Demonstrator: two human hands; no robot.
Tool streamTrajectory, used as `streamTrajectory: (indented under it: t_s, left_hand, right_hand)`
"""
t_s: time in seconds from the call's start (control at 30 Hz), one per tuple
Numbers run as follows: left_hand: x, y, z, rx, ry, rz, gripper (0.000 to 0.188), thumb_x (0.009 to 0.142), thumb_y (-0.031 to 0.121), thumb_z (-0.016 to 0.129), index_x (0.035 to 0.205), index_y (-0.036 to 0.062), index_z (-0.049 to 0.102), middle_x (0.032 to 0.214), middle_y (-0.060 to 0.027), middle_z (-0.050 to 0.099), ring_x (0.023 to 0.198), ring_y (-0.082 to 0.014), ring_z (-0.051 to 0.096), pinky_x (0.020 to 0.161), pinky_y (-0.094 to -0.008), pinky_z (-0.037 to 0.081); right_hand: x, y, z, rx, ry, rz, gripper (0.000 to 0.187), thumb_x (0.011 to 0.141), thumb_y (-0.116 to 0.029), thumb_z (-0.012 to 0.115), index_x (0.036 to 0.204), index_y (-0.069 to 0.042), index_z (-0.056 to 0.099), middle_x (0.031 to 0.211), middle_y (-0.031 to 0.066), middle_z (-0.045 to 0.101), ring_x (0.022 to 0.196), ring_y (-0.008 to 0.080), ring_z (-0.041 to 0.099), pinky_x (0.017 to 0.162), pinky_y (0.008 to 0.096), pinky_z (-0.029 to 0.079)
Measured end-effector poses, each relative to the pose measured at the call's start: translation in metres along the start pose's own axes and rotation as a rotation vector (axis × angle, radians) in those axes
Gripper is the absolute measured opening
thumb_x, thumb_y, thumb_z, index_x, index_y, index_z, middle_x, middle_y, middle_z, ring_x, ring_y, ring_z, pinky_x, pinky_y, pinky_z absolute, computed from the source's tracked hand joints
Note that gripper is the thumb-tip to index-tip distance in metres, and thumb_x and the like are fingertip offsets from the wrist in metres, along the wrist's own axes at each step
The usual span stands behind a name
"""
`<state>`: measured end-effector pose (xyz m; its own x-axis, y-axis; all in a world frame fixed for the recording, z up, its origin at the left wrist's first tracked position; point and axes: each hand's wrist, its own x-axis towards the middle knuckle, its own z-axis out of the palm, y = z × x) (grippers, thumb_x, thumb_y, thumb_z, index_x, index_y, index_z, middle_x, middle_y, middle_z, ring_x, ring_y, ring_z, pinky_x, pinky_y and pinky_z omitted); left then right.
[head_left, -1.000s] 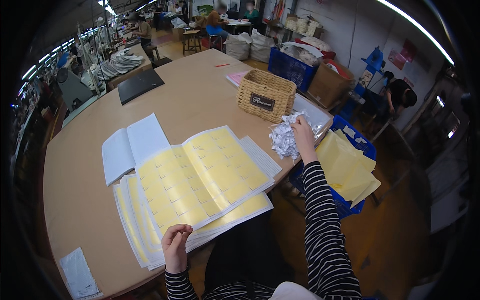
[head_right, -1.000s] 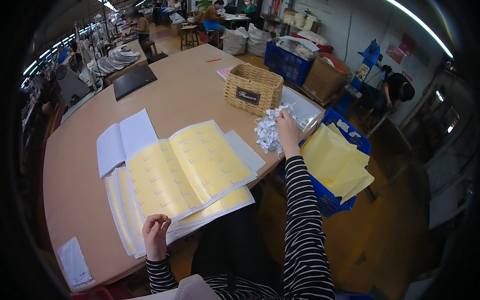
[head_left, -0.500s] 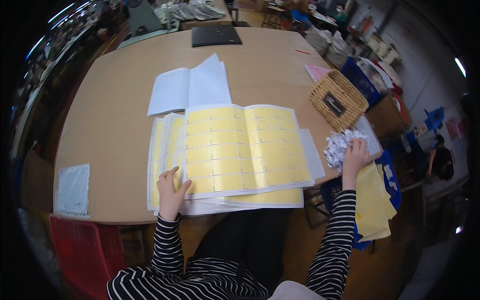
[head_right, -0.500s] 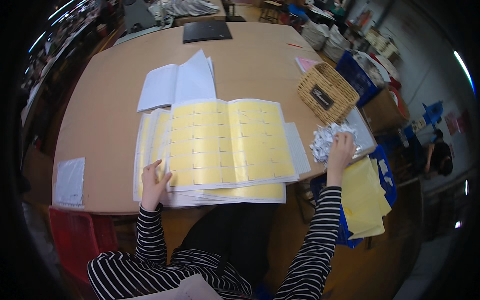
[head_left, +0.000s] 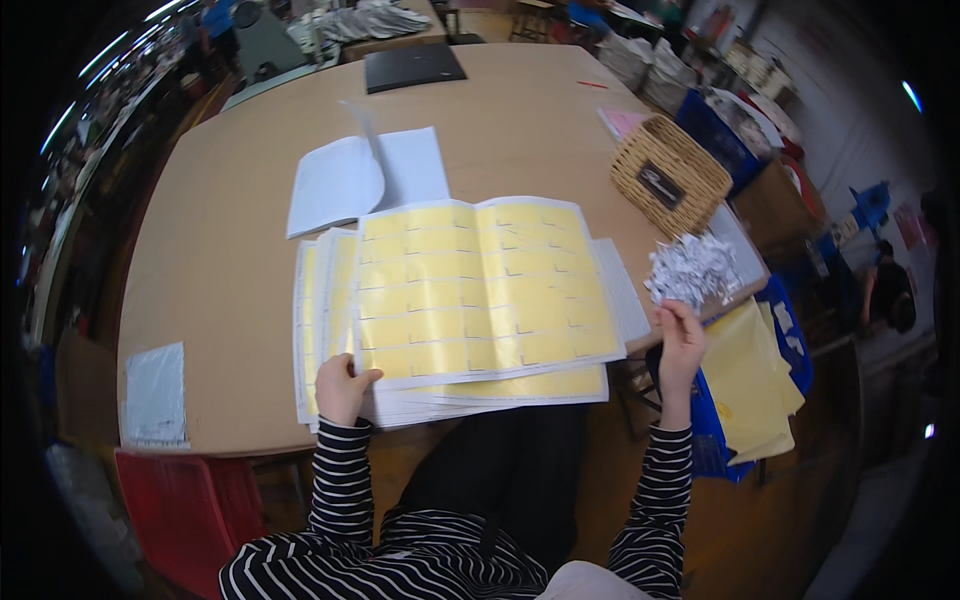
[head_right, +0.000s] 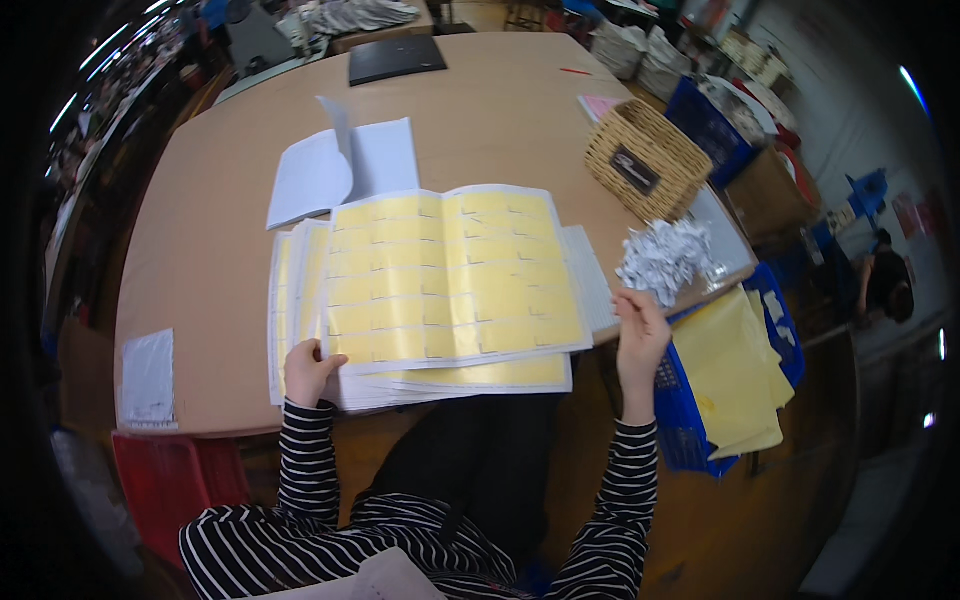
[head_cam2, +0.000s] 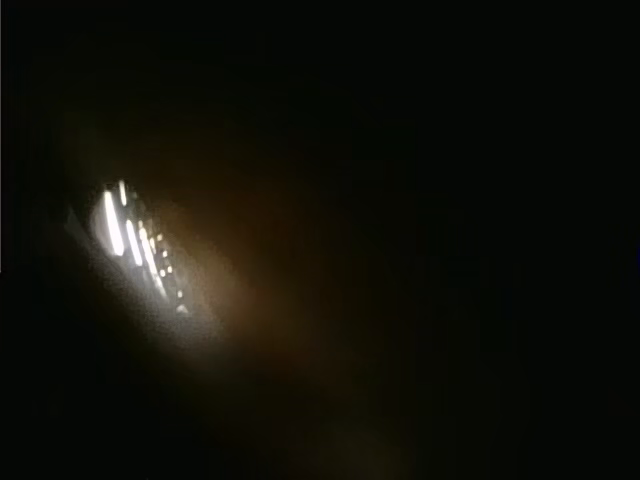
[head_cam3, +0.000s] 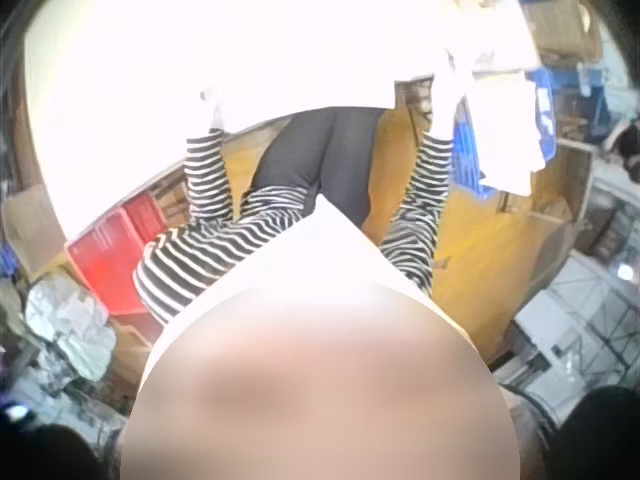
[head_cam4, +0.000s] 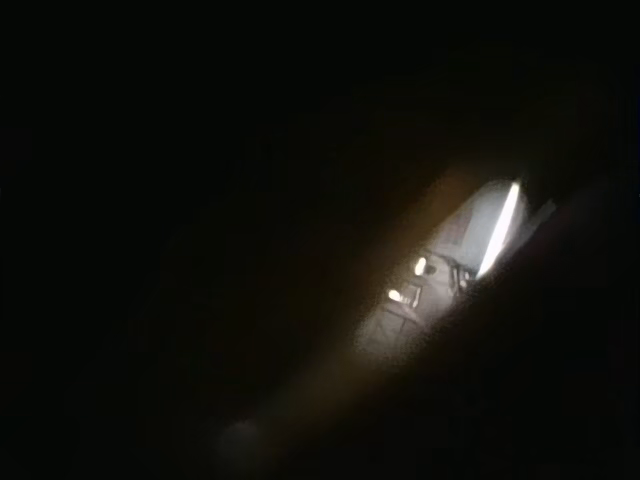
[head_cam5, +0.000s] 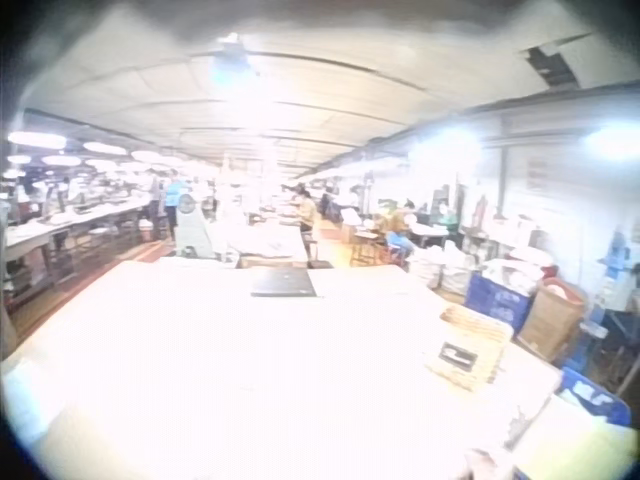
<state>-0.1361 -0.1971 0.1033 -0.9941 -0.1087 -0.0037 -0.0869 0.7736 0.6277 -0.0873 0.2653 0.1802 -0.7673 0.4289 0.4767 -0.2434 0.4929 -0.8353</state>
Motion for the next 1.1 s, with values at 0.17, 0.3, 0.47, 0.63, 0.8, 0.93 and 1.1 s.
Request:
streamTrajectory:
  t_s: [0.17, 0.3, 0.47, 0.63, 0.8, 0.93, 1.1]
  left_hand:
    - [0.000, 0.001, -0.004, -0.293, 0.237, 0.167, 0.016, 0.087, 0.006, 0.066, 0.084, -0.0060, 0.056, 0.068, -0.0092, 0.055, 0.062, -0.0164, 0.053, 0.058, -0.0292, 0.046]
    - [-0.005, 0.010, -0.018, -0.626, 0.171, 0.100, 0.017, 0.097, 0.007, 0.057, 0.084, -0.0050, 0.054, 0.071, 0.0020, 0.051, 0.067, -0.0038, 0.049, 0.057, -0.0211, 0.046]
    - [-0.006, 0.026, -0.031, -0.600, 0.161, 0.111, 0.016, 0.096, 0.006, 0.058, 0.085, -0.0047, 0.055, 0.071, 0.0016, 0.052, 0.064, -0.0035, 0.048, 0.058, -0.0212, 0.046]
    - [-0.019, 0.042, -0.027, -0.701, 0.189, 0.141, 0.014, 0.094, 0.007, 0.060, 0.087, -0.0054, 0.061, 0.072, 0.0002, 0.059, 0.062, -0.0041, 0.052, 0.058, -0.0220, 0.047]
    - [-0.038, 0.050, -0.024, -1.130, -0.271, 0.103, 0.006, 0.088, 0.004, 0.066, 0.087, -0.0021, 0.067, 0.075, -0.0069, 0.068, 0.065, -0.0089, 0.062, 0.059, -0.0219, 0.050]
    - [-0.069, 0.071, -0.003, -1.078, -0.758, 0.044, 0.011, 0.087, 0.002, 0.066, 0.095, -0.0053, 0.069, 0.082, -0.0112, 0.071, 0.072, -0.0126, 0.067, 0.066, -0.0242, 0.055]
    - [-0.095, 0.126, 0.046, -0.805, -1.307, -0.016, 0.024, 0.093, 0.005, 0.060, 0.113, -0.0071, 0.064, 0.100, -0.0110, 0.070, 0.088, -0.0153, 0.068, 0.082, -0.0264, 0.056]
  right_hand:
    - [-0.049, 0.032, 0.008, 0.346, 0.001, 0.241, 0.026, 0.096, -0.005, 0.055, 0.120, 0.005, 0.059, 0.110, 0.0102, 0.063, 0.093, 0.0123, 0.061, 0.082, 0.0234, 0.049]
    - [-0.081, 0.052, 0.029, -0.191, -0.077, 0.323, 0.036, 0.084, -0.012, 0.074, 0.115, 0.001, 0.060, 0.099, 0.0040, 0.051, 0.075, 0.0078, 0.050, 0.065, 0.0222, 0.045]
    - [-0.096, 0.055, 0.033, -0.132, -0.118, 0.620, 0.032, 0.084, -0.006, 0.072, 0.112, 0.004, 0.061, 0.077, 0.0037, 0.060, 0.065, 0.0063, 0.051, 0.062, 0.0209, 0.045]
    - [-0.107, 0.041, 0.007, -0.121, 0.296, 0.300, 0.019, 0.088, -0.003, 0.066, 0.105, 0.004, 0.066, 0.077, 0.0106, 0.069, 0.068, 0.0100, 0.060, 0.064, 0.0255, 0.048]
    - [-0.178, 0.022, -0.057, -0.117, 0.522, 0.303, 0.014, 0.094, -0.003, 0.059, 0.103, 0.006, 0.065, 0.094, 0.0073, 0.067, 0.086, 0.0119, 0.061, 0.080, 0.0267, 0.049]
    - [-0.266, 0.027, -0.104, -0.045, 0.736, 0.584, 0.014, 0.095, -0.004, 0.058, 0.101, 0.008, 0.064, 0.091, 0.0042, 0.064, 0.083, 0.0123, 0.059, 0.078, 0.0265, 0.048]
    - [-0.376, 0.040, -0.145, -0.084, 0.832, 0.968, 0.014, 0.093, -0.004, 0.059, 0.101, 0.006, 0.065, 0.090, 0.0063, 0.063, 0.080, 0.0181, 0.059, 0.076, 0.0301, 0.048]
